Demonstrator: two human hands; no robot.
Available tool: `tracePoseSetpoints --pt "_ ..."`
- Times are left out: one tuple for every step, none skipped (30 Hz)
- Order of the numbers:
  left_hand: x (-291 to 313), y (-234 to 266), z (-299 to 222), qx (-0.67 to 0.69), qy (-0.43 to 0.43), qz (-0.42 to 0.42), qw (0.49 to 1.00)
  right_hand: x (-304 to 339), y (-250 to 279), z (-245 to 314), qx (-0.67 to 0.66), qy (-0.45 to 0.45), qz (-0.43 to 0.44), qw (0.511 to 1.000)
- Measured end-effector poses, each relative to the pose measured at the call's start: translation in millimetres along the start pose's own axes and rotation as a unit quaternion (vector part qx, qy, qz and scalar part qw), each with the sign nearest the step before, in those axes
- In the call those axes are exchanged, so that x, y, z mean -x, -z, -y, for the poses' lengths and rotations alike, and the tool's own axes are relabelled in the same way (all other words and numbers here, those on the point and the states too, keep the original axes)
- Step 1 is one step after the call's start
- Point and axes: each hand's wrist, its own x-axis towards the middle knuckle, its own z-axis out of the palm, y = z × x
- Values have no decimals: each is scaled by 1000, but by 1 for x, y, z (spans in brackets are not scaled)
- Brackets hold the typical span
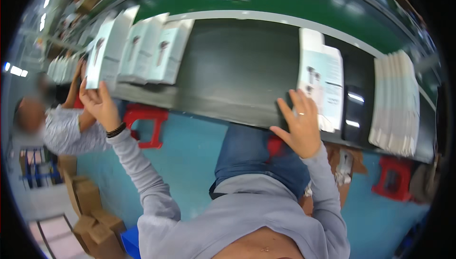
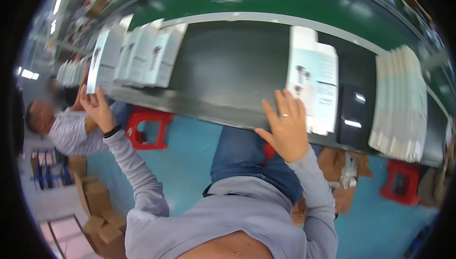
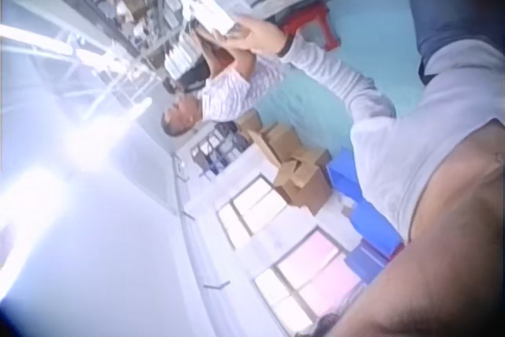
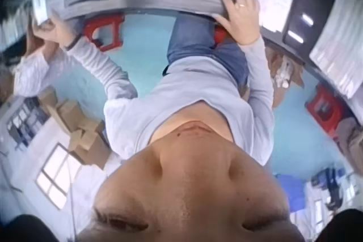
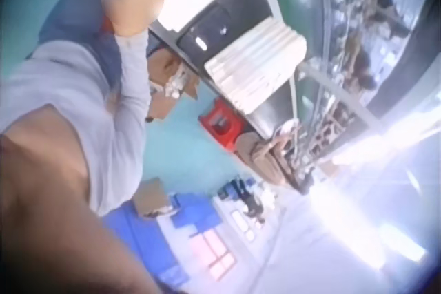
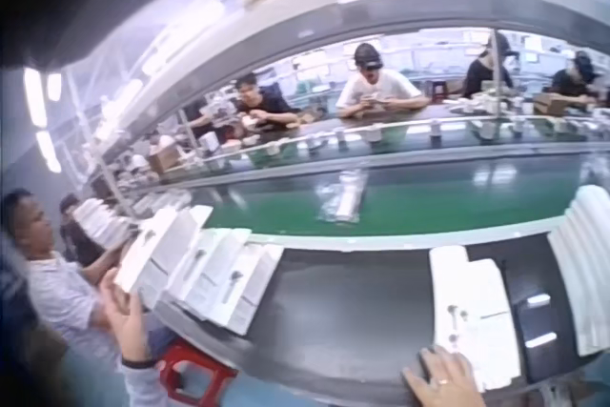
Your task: Folding cardboard packaging boxes for electronic goods at an assembly line.
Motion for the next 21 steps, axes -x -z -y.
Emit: tracePoseSetpoints --pt "-2 0 23 -56 19 7 998 5 -3 -5 -1 -7 14 1000" --pt "-7 5 42 -115 34 14 993 9 -5 -8 -6 -12 26 1000" --pt "-10 2 63 -119 -7 16 993 11 -7 -11 10 -36 24 999" --pt "-10 -3 71 -159 -14 -1 987 13 -8 -15 -20 -22 30 999" --pt "-18 8 93 -322 -113 -15 940 15 -5 -17 -51 -6 35 998" --pt "-16 1 95 -356 -141 -35 923 16 2 -19 -35 -30 33 998" --pt "-18 3 81 -379 -126 -23 917 13 12 -17 -26 -6 25 999" --pt "-19 8 87 -402 -113 -23 909 14 21 -15 -13 18 19 1000" --pt "-16 4 88 -444 -152 -41 882 17 27 -15 16 -17 26 999" --pt "-15 0 87 -485 -191 -62 851 24 30 -18 23 -30 25 999" --pt "-13 -4 82 -478 -193 -58 855 31 31 -21 30 -50 66 996" --pt "-8 -15 69 -472 -158 -73 864 38 31 -25 35 -72 105 991" --pt "-4 -26 55 -467 -122 -89 871 43 33 -24 50 -70 109 990" --pt "1 -34 40 -464 -125 -87 873 48 32 -25 50 -75 107 990" --pt "8 -42 22 -433 -145 -61 887 53 28 -26 49 -46 79 995" --pt "17 -48 4 -404 -164 -36 899 56 26 -25 46 -15 51 998" --pt "34 -65 -5 -259 -138 25 956 57 26 -23 52 -21 54 997" --pt "48 -76 -20 -178 -124 84 972 53 31 -19 37 1 -1 999" --pt "62 -84 -37 -100 -109 141 979 48 36 -15 18 27 -56 998" --pt "75 -95 -60 -76 -149 222 961 44 41 -11 17 29 -56 998" --pt "89 -109 -82 -48 -187 301 934 39 47 -8 6 52 -146 988"
